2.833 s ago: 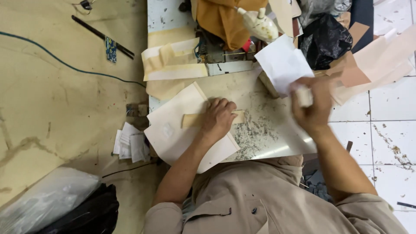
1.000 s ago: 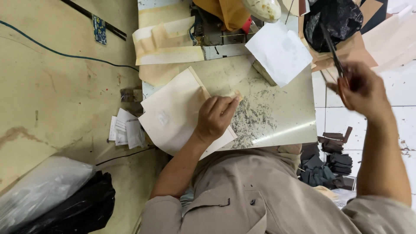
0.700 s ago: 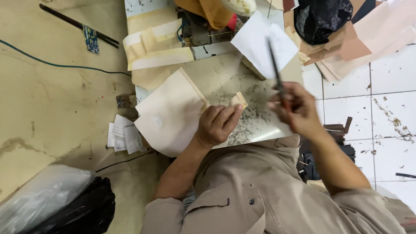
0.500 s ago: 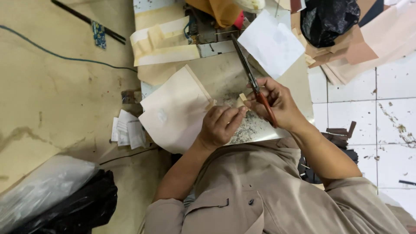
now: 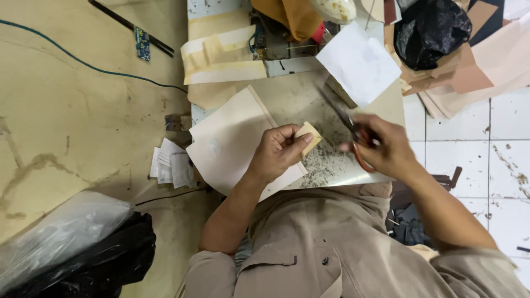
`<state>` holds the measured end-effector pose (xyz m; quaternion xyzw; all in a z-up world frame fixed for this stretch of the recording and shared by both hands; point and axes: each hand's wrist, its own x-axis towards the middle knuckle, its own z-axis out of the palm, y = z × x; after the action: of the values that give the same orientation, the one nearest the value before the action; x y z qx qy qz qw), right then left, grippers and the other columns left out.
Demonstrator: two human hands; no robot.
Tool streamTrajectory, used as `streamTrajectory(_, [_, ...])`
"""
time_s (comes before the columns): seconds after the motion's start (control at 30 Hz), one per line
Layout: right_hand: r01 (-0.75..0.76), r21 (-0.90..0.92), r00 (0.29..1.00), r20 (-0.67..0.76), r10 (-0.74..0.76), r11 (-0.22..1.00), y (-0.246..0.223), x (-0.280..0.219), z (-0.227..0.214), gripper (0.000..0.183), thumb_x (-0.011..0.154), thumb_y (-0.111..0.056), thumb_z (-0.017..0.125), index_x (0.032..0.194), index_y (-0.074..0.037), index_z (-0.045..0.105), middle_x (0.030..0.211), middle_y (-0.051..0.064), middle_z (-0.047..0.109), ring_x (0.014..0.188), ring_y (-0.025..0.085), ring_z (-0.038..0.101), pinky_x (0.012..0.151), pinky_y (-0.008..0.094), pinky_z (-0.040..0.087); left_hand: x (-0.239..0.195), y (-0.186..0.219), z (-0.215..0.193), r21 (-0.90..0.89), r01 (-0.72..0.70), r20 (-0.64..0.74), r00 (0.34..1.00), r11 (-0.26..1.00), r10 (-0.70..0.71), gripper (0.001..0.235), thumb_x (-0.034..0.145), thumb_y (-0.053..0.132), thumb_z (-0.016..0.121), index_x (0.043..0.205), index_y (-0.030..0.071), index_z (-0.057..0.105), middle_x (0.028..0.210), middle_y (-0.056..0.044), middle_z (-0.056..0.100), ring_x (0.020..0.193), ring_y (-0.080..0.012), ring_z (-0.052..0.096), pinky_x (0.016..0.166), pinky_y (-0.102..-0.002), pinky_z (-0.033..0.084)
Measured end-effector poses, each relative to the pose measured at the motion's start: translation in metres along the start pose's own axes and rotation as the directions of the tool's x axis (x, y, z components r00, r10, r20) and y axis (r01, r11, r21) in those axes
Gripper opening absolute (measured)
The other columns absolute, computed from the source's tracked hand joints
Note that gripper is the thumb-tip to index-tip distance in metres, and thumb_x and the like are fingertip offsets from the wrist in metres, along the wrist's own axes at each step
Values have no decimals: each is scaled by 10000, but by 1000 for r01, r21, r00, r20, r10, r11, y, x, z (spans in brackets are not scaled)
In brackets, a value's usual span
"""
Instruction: Trimming small leather strips with scissors and placing them on a template
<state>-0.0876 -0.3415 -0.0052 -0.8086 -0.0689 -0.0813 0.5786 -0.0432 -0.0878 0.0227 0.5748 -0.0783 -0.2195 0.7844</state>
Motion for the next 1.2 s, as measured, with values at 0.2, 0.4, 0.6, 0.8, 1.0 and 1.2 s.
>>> streamTrajectory(0.2, [430, -484, 899, 308, -311, 762, 12, -26, -44, 432, 941, -379, 672, 1239, -72, 610, 977, 80, 666, 913, 235, 674, 498, 325, 451, -2, 18, -9, 269, -62, 59, 997, 961, 48, 265, 1018, 183, 653, 773, 103, 589, 762, 133, 364, 702, -9, 357, 721, -205, 388])
streamTrajectory(0.4, [496, -672, 868, 354, -350, 551, 6, -28, -51, 412, 956, -441, 668, 1258, -161, 685, 923, 35, 628, 910, 239, 683, 744, 341, 563, -1, 26, -5, 271, -48, 99, 995, 961, 22, 219, 1025, 194, 630, 862, 53, 670, 703, 143, 382, 638, 5, 360, 1132, -285, 476])
streamTrajectory(0.6, [515, -699, 857, 405, -319, 496, -1, -23, -49, 420, 991, -482, 596, 1274, -178, 663, 892, 34, 582, 871, 216, 698, 691, 347, 567, -3, 30, -6, 244, 7, 118, 992, 970, -37, 208, 1060, 223, 593, 951, 75, 690, 704, 119, 411, 625, -5, 376, 563, -202, 326])
streamTrajectory(0.8, [531, -683, 845, 382, -375, 502, -2, -22, -44, 451, 977, -491, 640, 1253, -136, 683, 863, 47, 575, 841, 228, 689, 775, 347, 582, -1, 20, -7, 197, 15, 117, 992, 980, -39, 228, 1058, 191, 593, 872, 76, 656, 753, 109, 445, 706, -17, 417, 642, -197, 367])
streamTrajectory(1.0, [504, -726, 859, 362, -363, 469, -4, -23, -41, 426, 988, -496, 625, 1246, -162, 685, 936, 37, 626, 912, 224, 707, 712, 316, 529, -2, -2, -12, -61, 133, 132, 983, 989, -124, 212, 1049, 164, 611, 1108, -16, 706, 820, 14, 603, 727, -64, 579, 619, -289, 675])
streamTrajectory(1.2, [498, -720, 862, 350, -367, 483, -3, -24, -41, 438, 989, -513, 611, 1233, -158, 690, 900, 41, 601, 867, 218, 682, 732, 319, 544, -3, -4, -8, -190, 117, 135, 987, 975, -92, 184, 1058, 102, 598, 1108, -46, 696, 900, -38, 626, 810, -102, 630, 684, -325, 700])
